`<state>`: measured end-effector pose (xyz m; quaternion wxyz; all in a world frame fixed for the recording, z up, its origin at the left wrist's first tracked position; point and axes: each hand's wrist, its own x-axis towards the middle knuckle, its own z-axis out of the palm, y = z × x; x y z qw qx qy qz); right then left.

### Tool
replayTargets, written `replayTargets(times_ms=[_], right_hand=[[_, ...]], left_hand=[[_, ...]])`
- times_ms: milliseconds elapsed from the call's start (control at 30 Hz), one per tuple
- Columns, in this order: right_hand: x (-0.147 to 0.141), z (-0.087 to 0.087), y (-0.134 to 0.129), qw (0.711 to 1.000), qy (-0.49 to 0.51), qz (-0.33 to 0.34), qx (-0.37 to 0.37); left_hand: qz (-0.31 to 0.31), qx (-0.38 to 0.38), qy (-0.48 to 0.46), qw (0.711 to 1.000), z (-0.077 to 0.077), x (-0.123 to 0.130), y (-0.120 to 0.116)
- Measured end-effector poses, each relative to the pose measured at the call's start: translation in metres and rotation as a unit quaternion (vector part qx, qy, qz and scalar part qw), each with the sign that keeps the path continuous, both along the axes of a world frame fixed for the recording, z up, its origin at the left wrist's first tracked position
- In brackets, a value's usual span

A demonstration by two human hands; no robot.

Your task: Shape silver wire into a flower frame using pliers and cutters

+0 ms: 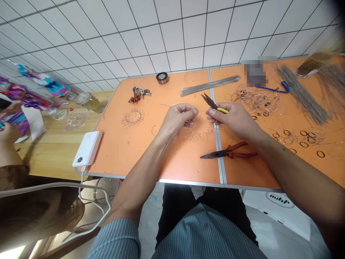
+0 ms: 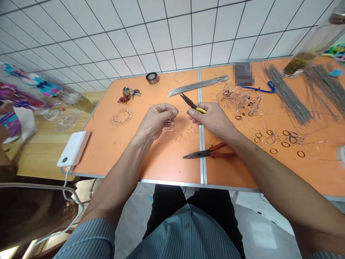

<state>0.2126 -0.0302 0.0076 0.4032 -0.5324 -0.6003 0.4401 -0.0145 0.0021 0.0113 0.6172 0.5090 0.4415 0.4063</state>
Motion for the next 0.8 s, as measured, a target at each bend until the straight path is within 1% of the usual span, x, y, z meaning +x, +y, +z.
replayTargets(times_ms=[133,233,333,500,800], right_hand=[[0.0038,0.0015,0.0009,1.0,0.003,-0.01,-0.011],[0.005,0.0005,0.0013,1.0,0.004,-0.002,-0.009],[0.0052,-0.0021,0.002,1.0,-0.016,0.003,-0.001],[0.0041,-0.0027,0.0028,0.999,-0.037,-0.005,-0.001],[0.0025,0.0027,0.0005,1.0,-0.018,-0.017,-0.016]], left_hand=[[0.032,0.005,-0.021,0.999,0.0023,-0.0032,0.0024],[0.042,0.004,-0.035,0.998,0.0008,-0.0043,0.0044],[0.048,0.004,-0.049,0.998,-0.0021,-0.0044,0.0054],[0.043,0.004,-0.053,0.998,-0.0037,-0.0036,0.005],[0.023,-0.018,-0.069,0.997,-0.0007,-0.0048,0.0057]])
